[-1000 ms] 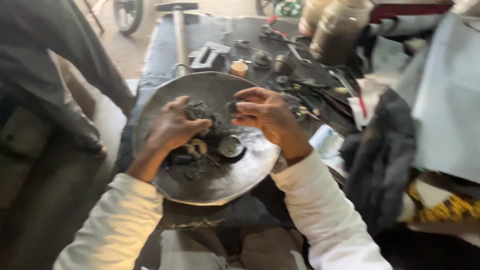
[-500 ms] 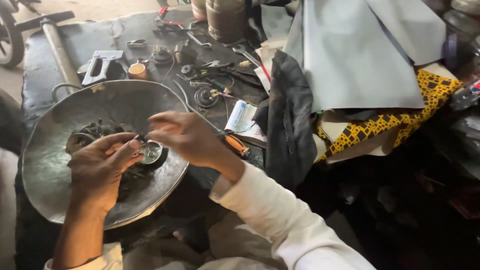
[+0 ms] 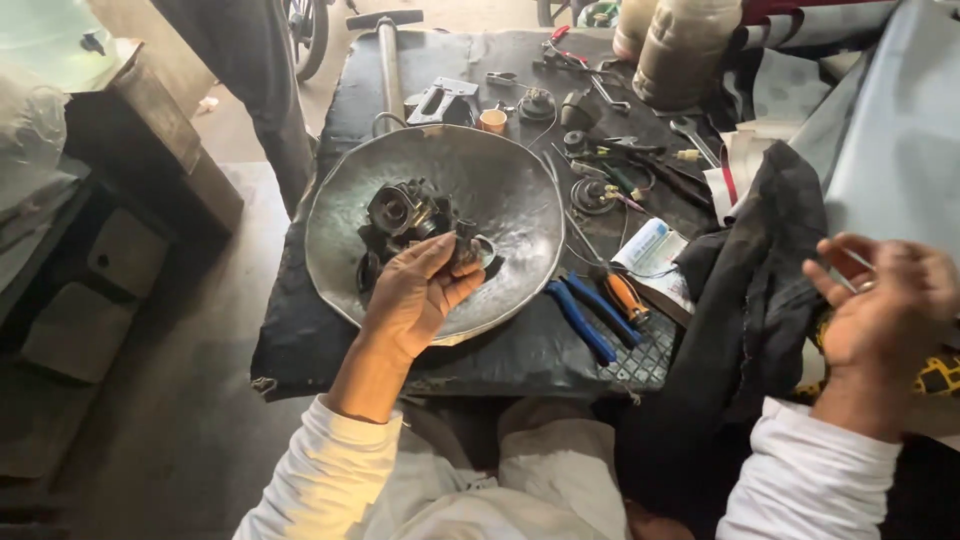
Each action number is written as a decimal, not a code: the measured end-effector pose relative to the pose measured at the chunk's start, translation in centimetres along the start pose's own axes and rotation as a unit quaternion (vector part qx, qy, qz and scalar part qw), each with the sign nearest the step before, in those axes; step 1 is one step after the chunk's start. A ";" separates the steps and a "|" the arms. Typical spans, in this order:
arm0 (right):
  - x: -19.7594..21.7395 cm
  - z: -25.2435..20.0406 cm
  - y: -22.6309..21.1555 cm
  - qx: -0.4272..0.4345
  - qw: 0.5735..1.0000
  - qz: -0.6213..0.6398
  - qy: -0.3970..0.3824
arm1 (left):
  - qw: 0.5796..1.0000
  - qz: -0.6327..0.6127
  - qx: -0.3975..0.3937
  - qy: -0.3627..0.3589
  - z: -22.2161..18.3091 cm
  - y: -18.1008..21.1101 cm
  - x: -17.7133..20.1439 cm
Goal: The recorder is disassembling and cleaning a motorcycle carburetor and its internal components.
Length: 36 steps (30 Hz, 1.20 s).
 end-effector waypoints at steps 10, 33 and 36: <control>-1.4 0.5 4.7 0.181 0.887 -0.424 -0.011 | 1.000 -0.014 -0.015 0.005 -1.9 -1.8 0.0; 2.0 -9.1 2.6 0.184 0.956 -0.230 0.000 | 0.999 0.013 0.035 -0.029 -1.7 -8.4 -4.4; -4.1 -16.2 1.6 0.433 0.777 -0.453 -0.068 | 0.996 0.016 0.074 -0.048 -2.0 -11.9 -7.5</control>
Point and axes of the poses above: each hand's wrist, its own z-axis towards the middle knuckle, its own x-axis out of the back of the hand, y = z × x, the point moved 9 cm from there along z, towards the middle knuckle, and after that the axes turned 8 degrees about -z, right-handed, at the moved point
